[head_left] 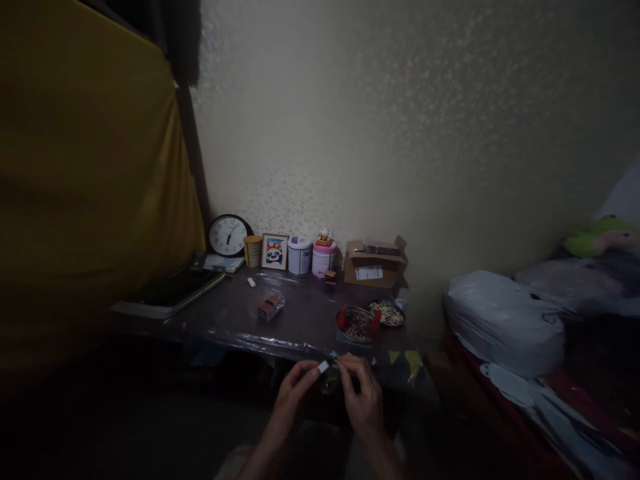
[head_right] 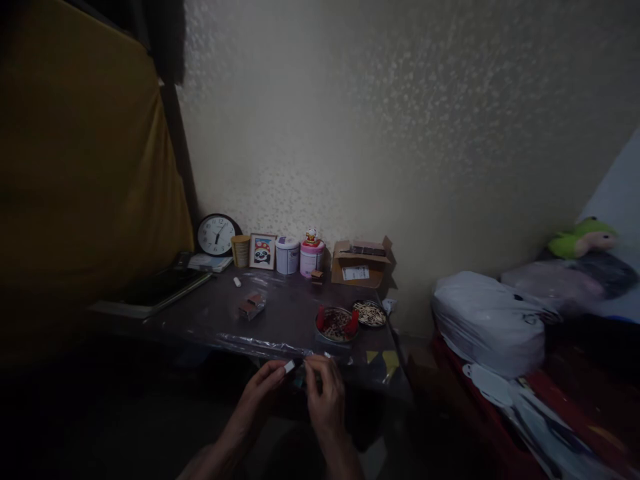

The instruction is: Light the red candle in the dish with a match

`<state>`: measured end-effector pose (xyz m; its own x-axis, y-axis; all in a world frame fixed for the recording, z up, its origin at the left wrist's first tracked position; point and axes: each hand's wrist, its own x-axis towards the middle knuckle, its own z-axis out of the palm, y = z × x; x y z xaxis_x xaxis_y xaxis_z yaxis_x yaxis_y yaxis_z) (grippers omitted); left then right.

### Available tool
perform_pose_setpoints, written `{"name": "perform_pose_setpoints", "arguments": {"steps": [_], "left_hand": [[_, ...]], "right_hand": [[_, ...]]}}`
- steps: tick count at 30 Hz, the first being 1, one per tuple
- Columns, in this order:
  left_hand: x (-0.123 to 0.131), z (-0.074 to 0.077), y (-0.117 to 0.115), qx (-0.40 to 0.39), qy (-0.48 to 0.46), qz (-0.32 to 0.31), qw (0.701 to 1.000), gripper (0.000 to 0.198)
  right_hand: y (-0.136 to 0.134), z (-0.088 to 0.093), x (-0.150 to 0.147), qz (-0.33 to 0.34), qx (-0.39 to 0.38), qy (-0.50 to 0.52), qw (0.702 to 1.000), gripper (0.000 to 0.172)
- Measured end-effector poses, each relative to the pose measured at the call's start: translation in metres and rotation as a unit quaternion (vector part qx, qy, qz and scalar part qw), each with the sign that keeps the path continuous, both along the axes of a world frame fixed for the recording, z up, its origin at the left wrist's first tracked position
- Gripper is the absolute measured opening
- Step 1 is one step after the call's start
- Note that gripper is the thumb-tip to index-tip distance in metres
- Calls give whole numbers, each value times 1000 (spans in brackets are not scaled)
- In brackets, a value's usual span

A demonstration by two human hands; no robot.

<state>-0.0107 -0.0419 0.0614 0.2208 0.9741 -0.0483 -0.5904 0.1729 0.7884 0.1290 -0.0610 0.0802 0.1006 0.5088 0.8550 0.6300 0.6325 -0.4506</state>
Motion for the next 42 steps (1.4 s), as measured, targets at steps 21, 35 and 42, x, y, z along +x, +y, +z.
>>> {"name": "perform_pose_setpoints", "arguments": {"steps": [21, 35, 42], "left_hand": [[-8, -5, -5, -25, 26, 9, 999, 22], [-1, 5, -10, -4, 27, 23, 999, 22], [-2, 5, -9, 7, 28, 21, 999, 22]], "right_hand": [[15, -13, 20, -19, -82, 119, 989, 13], [-13, 3, 2, 18, 22, -48, 998, 23], [9, -20, 16, -23, -33, -45, 998, 18]]}}
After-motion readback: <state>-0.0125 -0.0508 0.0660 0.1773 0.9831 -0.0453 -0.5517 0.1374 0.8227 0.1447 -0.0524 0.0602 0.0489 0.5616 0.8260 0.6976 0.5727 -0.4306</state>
